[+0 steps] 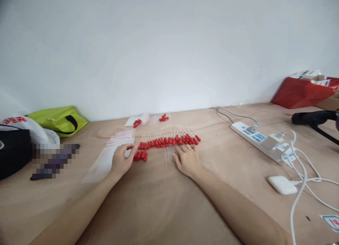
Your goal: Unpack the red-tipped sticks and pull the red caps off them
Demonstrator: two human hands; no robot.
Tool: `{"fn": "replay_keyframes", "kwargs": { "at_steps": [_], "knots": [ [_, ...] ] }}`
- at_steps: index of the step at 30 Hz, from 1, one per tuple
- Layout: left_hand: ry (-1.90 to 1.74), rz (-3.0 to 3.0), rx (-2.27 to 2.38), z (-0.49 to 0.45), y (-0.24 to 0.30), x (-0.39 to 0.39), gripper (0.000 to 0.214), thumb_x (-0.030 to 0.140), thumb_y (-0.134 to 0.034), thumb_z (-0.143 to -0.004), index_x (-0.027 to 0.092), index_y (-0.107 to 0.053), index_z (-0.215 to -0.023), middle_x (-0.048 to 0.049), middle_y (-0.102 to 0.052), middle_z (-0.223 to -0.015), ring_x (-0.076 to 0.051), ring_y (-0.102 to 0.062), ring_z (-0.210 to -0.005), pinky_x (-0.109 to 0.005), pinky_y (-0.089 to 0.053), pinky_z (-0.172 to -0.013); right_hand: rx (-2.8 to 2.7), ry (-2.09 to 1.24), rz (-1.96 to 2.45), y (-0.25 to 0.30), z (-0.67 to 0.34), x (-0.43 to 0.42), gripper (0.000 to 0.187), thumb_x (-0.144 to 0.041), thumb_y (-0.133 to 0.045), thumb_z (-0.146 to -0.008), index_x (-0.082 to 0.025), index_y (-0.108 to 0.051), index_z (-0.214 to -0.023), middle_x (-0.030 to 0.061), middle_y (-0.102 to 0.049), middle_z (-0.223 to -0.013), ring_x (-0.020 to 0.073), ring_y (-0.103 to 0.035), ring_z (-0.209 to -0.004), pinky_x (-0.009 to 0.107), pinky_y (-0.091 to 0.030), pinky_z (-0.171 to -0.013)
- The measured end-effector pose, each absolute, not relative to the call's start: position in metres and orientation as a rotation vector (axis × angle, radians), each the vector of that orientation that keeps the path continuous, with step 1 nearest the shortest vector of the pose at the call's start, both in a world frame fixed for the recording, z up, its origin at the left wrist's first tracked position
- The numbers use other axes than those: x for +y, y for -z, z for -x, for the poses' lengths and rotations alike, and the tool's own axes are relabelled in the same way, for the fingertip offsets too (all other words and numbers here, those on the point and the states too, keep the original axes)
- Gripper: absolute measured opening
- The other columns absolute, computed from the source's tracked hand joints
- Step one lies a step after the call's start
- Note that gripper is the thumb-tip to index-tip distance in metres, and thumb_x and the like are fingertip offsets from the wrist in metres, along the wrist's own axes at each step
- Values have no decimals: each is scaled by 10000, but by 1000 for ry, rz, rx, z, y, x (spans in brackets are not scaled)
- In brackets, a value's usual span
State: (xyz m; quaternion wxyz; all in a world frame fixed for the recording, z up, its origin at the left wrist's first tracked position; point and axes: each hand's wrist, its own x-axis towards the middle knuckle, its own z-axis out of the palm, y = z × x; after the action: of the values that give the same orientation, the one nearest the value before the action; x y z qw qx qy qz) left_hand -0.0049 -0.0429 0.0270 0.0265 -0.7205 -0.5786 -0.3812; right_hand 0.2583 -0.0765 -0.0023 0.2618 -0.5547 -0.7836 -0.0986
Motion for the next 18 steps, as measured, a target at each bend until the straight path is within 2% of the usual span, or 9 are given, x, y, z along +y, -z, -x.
{"fn": "replay_keyframes", "kwargs": {
  "at_steps": [3,6,8,14,18],
  "knots": [
    [827,2163,-2099,4,-39,-24,257,381,-452,-756,180,-610,-786,-79,-627,-854,-231,-551,-871,-346,-413,-775,-2096,233,1511,0,-259,-77,338,-391,-355,-870,-197,-601,-998,69,-642,-937,209,-507,-895,352,-271,-803],
    [337,2071,-2385,0,-49,-6,346,466,-417,-751,217,-656,-776,-109,-619,-958,-311,-520,-968,-438,-376,-799,-2016,213,1529,0,-261,-77,330,-389,-354,-873,-210,-614,-969,52,-648,-918,198,-508,-866,358,-254,-804],
    [137,2047,-2470,-4,-51,4,396,522,-397,-741,243,-673,-797,-116,-612,-1013,-344,-496,-1014,-478,-345,-818,-1969,214,1539,1,-263,-76,328,-387,-358,-873,-209,-624,-945,49,-653,-896,193,-508,-852,362,-241,-811],
    [35,2029,-2525,-10,-47,18,353,441,-431,-735,181,-665,-780,-163,-610,-1028,-369,-504,-1013,-469,-366,-781,-1937,208,1525,2,-267,-73,315,-369,-361,-875,-220,-637,-897,40,-652,-846,171,-508,-832,357,-226,-835],
    [110,2002,-2476,-10,-59,8,344,356,-353,-806,140,-613,-868,-183,-604,-1025,-355,-516,-1001,-451,-367,-759,-1910,191,1502,4,-267,-72,296,-358,-374,-870,-213,-630,-898,37,-641,-817,170,-515,-833,358,-237,-849]
  ]
}}
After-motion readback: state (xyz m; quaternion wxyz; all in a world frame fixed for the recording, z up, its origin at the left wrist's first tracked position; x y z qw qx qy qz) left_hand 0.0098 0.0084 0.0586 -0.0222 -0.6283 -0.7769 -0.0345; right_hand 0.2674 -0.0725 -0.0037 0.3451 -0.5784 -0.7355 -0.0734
